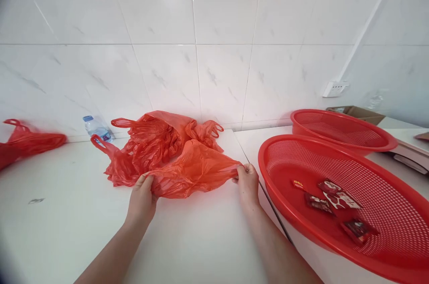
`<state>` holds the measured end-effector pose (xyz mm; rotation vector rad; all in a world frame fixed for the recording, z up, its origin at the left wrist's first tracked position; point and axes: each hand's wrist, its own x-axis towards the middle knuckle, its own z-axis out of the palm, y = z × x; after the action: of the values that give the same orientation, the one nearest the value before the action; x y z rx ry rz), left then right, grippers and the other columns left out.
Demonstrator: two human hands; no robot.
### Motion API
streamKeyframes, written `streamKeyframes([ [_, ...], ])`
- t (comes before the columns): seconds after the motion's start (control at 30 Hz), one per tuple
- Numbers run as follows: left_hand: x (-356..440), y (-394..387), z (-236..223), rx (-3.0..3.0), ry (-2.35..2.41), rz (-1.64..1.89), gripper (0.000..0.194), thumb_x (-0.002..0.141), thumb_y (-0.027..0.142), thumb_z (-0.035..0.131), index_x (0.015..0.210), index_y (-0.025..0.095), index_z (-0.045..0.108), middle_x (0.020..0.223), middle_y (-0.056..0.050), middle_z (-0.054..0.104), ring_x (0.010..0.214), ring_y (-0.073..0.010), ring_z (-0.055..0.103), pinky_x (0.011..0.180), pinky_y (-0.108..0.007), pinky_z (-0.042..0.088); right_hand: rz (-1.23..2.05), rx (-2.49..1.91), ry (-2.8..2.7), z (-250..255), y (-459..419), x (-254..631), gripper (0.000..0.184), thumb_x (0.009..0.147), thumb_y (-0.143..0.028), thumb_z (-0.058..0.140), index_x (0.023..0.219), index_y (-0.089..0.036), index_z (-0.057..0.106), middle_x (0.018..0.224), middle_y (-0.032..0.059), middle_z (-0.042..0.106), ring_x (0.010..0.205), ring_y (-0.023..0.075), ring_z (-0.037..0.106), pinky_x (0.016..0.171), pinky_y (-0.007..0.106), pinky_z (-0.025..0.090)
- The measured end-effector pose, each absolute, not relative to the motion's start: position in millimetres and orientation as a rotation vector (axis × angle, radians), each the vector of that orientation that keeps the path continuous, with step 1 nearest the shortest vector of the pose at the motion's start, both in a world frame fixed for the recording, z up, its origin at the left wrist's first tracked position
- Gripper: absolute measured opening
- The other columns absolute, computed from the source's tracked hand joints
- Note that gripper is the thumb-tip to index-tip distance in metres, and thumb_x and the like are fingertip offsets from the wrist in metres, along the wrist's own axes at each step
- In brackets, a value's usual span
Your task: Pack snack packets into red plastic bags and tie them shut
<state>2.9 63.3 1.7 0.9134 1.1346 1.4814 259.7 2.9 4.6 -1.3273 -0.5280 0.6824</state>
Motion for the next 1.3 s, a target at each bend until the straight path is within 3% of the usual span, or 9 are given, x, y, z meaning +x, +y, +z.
streamKeyframes([
  [0.07,6.9,56.8,0.4,1.274,1.354,1.584,0.039,0.075,0.028,0.057,0.113,0.021,0.049,0.110,-0.009,0.057,0.101,-0.0222,0.057,0.082,-0.038,0.049,0.821,-1.195,-0.504,-0.3,6.7,260.2,0.023,0.068,-0.032,0.062,0.072,-0.022,0.042,0.072,-0.0008,0.060,0.059,0.0122,0.056,0.053,0.024,0.043],
  [0.17,14.9,44.0,0.0,2.094,1.379,1.701,0.056,0.074,0.021,0.061,0.128,0.024,0.044,0.140,-0.013,0.040,0.132,-0.0286,0.034,0.106,-0.047,0.030,0.935,-1.127,-0.527,-4.1,9.6,256.7,0.025,0.066,-0.035,0.065,0.076,-0.021,0.046,0.074,-0.0007,0.060,0.060,0.0118,0.056,0.053,0.024,0.042],
  [0.33,25.0,34.8,2.3,2.790,1.101,1.262,0.052,0.075,0.025,0.064,0.125,0.030,0.052,0.143,-0.009,0.041,0.134,-0.0320,0.031,0.111,-0.052,0.014,0.974,-1.192,-0.694,8.3,2.5,243.6,0.020,0.070,-0.035,0.060,0.071,-0.021,0.046,0.064,-0.0058,0.052,0.053,0.0089,0.047,0.051,0.022,0.036],
  [0.5,13.7,47.4,2.9,2.328,1.295,1.243,0.022,0.078,0.017,0.050,0.091,0.025,0.066,0.087,-0.004,0.069,0.081,-0.0200,0.062,0.081,-0.033,0.045,0.624,-1.586,-1.005,17.0,-2.9,244.7,0.013,0.070,-0.031,0.057,0.072,-0.022,0.047,0.063,-0.0050,0.051,0.055,0.0118,0.047,0.053,0.025,0.034],
  [0.73,10.4,41.3,19.9,1.723,1.470,1.402,0.016,0.073,0.017,0.048,0.082,0.022,0.060,0.074,0.002,0.062,0.063,-0.0138,0.053,0.059,-0.023,0.041,-0.194,-1.717,-1.262,24.1,-11.4,250.9,0.038,0.072,-0.029,0.060,0.108,-0.019,0.054,0.099,0.0080,0.060,0.090,0.0233,0.056,0.077,0.036,0.042],
  [0.87,19.8,34.9,31.7,1.420,1.401,1.461,0.006,0.076,0.024,0.051,0.077,0.020,0.055,0.060,0.005,0.051,0.050,-0.0102,0.044,0.047,-0.020,0.036,-0.563,-1.434,-1.372,36.5,-33.8,221.8,0.016,0.080,-0.023,0.056,0.095,-0.019,0.059,0.094,0.0083,0.062,0.092,0.0226,0.056,0.084,0.038,0.043],
  [1.07,12.5,18.4,40.0,1.110,1.076,1.404,0.015,0.073,0.031,0.061,0.077,0.019,0.054,0.061,0.005,0.053,0.051,-0.0083,0.048,0.048,-0.019,0.041,-0.120,-1.739,-1.824,18.1,-31.8,180.6,0.021,0.086,-0.022,0.048,0.104,-0.020,0.060,0.084,0.0061,0.066,0.073,0.0183,0.062,0.060,0.028,0.044],
  [1.17,-17.7,13.2,47.0,1.037,0.942,1.268,0.021,0.066,0.027,0.070,0.079,0.017,0.058,0.068,0.002,0.058,0.060,-0.0088,0.054,0.056,-0.019,0.047,0.058,-2.042,-1.857,7.9,-11.8,193.4,0.035,0.080,-0.031,0.059,0.113,-0.018,0.058,0.100,0.0106,0.066,0.087,0.0245,0.063,0.066,0.031,0.045],
  [1.3,-62.0,4.5,62.3,1.079,1.027,1.280,0.023,0.064,0.027,0.073,0.080,0.018,0.059,0.083,-0.001,0.062,0.077,-0.0143,0.060,0.074,-0.030,0.052,0.233,-2.040,-1.856,6.3,0.1,213.3,0.030,0.078,-0.028,0.060,0.107,-0.019,0.061,0.101,0.0085,0.067,0.087,0.0227,0.063,0.070,0.030,0.045],
])
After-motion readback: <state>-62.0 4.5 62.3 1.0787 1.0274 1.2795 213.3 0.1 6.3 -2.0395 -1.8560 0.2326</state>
